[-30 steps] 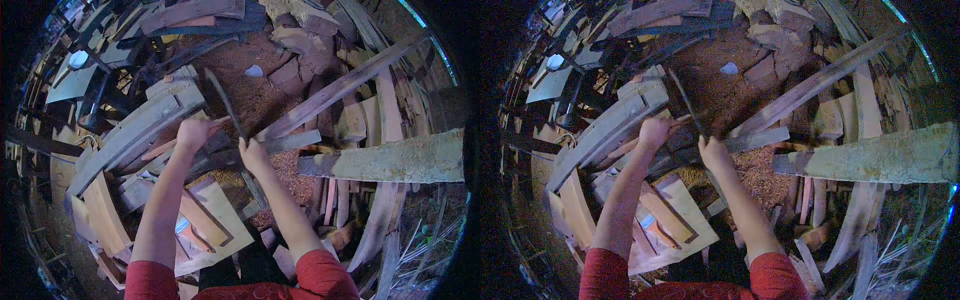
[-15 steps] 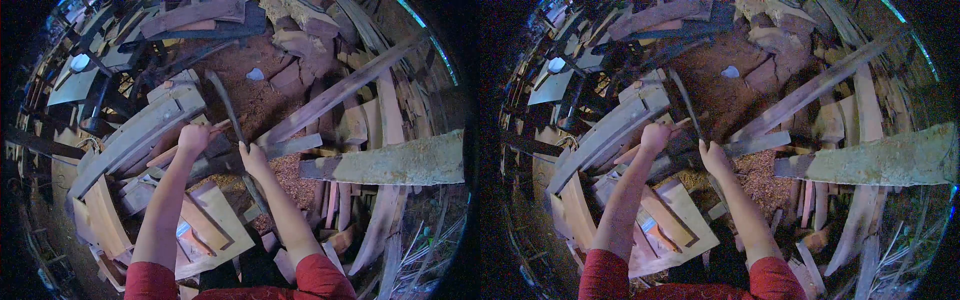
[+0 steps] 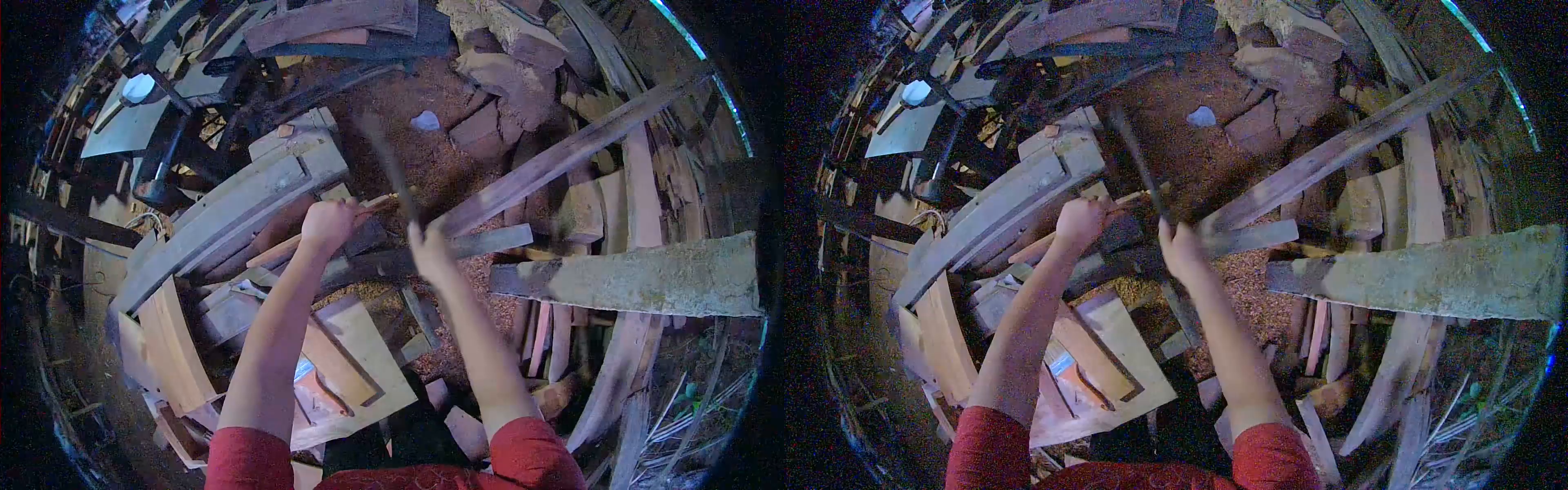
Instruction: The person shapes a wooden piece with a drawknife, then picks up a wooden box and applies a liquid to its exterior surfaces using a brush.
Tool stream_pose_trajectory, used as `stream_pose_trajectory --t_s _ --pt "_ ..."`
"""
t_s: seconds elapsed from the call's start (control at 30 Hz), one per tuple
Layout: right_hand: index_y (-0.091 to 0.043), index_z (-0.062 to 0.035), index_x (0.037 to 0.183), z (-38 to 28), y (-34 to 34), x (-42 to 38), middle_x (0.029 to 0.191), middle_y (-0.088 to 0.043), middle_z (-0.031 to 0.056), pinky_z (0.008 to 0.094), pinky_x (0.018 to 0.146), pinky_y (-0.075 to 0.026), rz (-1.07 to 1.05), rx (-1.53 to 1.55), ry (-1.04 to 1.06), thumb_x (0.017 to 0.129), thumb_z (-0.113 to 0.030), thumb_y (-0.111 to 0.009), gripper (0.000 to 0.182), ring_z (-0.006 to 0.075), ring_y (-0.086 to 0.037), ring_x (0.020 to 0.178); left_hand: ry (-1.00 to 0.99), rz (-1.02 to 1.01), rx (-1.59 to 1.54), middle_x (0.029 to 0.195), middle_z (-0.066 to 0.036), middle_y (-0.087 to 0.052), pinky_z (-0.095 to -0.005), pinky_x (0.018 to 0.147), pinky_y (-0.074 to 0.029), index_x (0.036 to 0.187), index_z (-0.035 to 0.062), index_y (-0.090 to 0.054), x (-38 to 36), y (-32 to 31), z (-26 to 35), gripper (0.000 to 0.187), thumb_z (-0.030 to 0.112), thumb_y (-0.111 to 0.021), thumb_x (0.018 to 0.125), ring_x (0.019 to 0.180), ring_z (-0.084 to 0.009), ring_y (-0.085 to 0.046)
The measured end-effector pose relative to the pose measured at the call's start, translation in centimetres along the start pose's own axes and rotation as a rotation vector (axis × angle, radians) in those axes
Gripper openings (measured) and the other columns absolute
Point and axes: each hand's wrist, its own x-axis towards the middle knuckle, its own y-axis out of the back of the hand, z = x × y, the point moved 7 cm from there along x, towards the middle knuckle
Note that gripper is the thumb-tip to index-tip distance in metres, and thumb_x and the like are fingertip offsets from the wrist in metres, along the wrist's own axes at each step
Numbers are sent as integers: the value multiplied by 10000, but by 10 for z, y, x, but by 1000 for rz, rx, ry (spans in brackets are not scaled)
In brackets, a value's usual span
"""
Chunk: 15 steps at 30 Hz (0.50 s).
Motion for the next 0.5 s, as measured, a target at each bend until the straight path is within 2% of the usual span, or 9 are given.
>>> stream_pose_trajectory --t_s 0.03,0.1,0.17,0.23,0.27,0.3,0.37,0.43,0.5 --pt "-487 56 850 14 -13 4 818 -521 257 411 690 -388 -31 -184 -14 789 -421 -355 499 380 -495 805 2 6 1 570 -93 -551 -348 461 -446 751 73 -512 3 3 3 330 394 -436 748 524 -255 -551" --pt "-487 57 857 21 -22 5 835 -515 263 414 708 -385 -71 -131 -19 786 -432 -347 514 385 -487 823 -50 31 117 569 -91 -550 -341 462 -443 749 75 -514 2 12 13 335 401 -439 744 520 -251 -548" --pt "-487 57 864 30 -20 15 852 -508 269 416 726 -383 -87 -84 -33 783 -444 -340 528 389 -478 841 -29 74 92 565 -93 -548 -338 463 -442 741 74 -511 -1 5 5 334 401 -440 742 521 -250 -548" --pt "-490 60 875 42 -37 18 869 -511 264 394 742 -384 -241 19 -107 784 -449 -337 539 364 -502 828 -44 100 72 562 -95 -546 -335 464 -441 733 73 -509 1 10 10 334 400 -442 740 522 -249 -547" --pt "-493 37 783 51 -40 19 713 -551 190 367 604 -433 -231 95 -192 782 -459 -349 516 284 -551 627 -44 76 68 558 -99 -544 -334 465 -441 721 67 -503 1 9 10 338 399 -443 740 527 -246 -548" --pt "-493 37 783 47 -36 17 713 -551 190 367 604 -433 -236 90 -188 782 -459 -349 516 284 -551 627 -37 50 64 554 -103 -542 -334 467 -440 709 61 -497 0 9 10 343 399 -444 740 531 -243 -549" --pt "-450 -18 671 30 -42 -1 528 -492 80 304 416 -404 -472 506 -298 780 -459 -370 461 169 -473 408 -47 73 70 553 -103 -542 -337 467 -440 707 60 -495 -1 6 9 347 400 -442 742 536 -242 -550" --pt "-423 -41 644 28 -46 -5 487 -449 51 278 370 -369 -472 599 -309 778 -453 -385 436 146 -426 364 -67 91 78 553 -103 -542 -340 467 -440 706 58 -494 -1 7 9 350 402 -440 744 540 -242 -551" --pt "-396 -63 618 30 -46 -5 445 -406 22 253 325 -334 -467 683 -319 775 -447 -400 416 122 -379 321 -17 8 105 553 -108 -542 -346 471 -442 722 55 -499 2 3 7 356 404 -437 745 546 -245 -550"
